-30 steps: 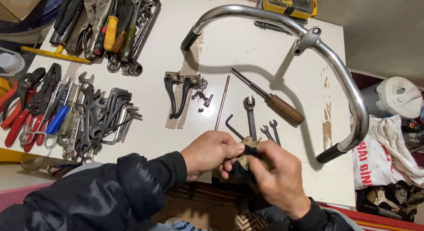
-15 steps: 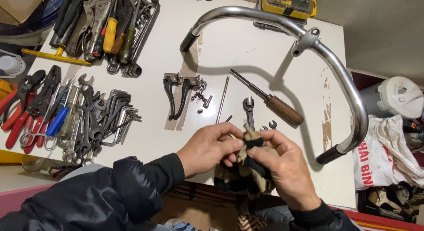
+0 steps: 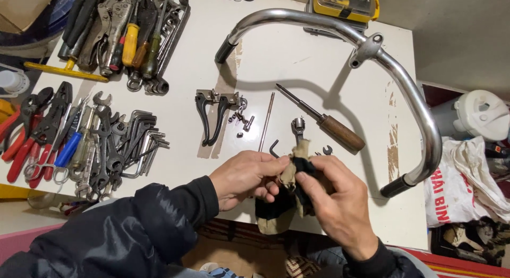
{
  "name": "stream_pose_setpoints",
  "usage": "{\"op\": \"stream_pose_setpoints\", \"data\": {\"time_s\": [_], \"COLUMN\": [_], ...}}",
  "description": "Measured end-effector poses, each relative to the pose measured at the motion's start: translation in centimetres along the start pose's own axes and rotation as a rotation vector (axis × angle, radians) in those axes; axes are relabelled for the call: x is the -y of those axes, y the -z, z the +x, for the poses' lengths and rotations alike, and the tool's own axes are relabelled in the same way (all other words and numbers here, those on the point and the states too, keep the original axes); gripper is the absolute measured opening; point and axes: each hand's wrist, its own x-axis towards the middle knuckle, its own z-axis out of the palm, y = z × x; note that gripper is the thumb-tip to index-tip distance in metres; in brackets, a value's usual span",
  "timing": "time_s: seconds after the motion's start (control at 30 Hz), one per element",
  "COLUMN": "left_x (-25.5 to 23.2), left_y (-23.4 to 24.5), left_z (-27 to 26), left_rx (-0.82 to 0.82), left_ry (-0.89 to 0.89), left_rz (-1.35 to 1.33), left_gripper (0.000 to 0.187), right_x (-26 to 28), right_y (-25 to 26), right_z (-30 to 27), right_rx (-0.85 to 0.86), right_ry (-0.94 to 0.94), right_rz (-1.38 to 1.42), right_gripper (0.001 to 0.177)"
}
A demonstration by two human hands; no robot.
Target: The person cleans a small metal bicycle part using a cloth and a hex key. They wipe the part thoroughly, then place it on the table among other tools and parts. The person then picks up a small metal nut and wipes it with the cloth.
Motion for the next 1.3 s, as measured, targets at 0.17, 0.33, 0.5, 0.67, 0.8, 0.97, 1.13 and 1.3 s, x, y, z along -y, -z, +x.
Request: {"op": "stream_pose_setpoints", "data": {"time_s": [0.17,0.33,0.5,0.67,0.8,0.97,1.13,1.3], "left_x": [1.4,3.0,3.5,3.2,2.3,3.1,3.1,0.8], "left_y": [0.3,-0.5,-0.7,-0.5,0.3,0.7,0.1,0.2], "left_z": [0.8,0.9,-0.3,0.5,0.4,1.2,1.1,0.2], "left_rx": [-0.007,-0.12,-0.246,-0.217,-0.087,-0.06,-0.105,-0.223], "left_ry": [-0.042,-0.225,-0.693,-0.221,0.133,0.071,-0.252,-0.437], "left_rz": [0.091,0.171,0.635,0.255,-0.016,-0.043,0.201,0.694], "left_gripper": [0.033,0.015,0.011,0.015,0.039,0.031,0.015,0.02], "right_x": [-1.1,-1.7,-2.4,-2.0,-0.9,-1.5,-2.0,-0.2], "right_y": [0.1,-0.1,-0.3,-1.2,-1.5,-1.6,-1.2,-0.9], "right_z": [-0.3,-0.1,0.0,-1.3,-0.4,-1.1,-0.6,0.2], "right_rx": [0.061,0.177,0.154,0.108,0.029,0.038,0.042,-0.122], "right_ry": [0.159,-0.368,-0.771,-0.322,0.539,0.268,-0.671,-0.798], "right_rz": [-0.197,0.122,0.86,0.139,-0.295,-0.255,0.508,0.803], "right_gripper": [0.015,0.014,0.011,0.014,0.003,0.007,0.01,0.013]}}
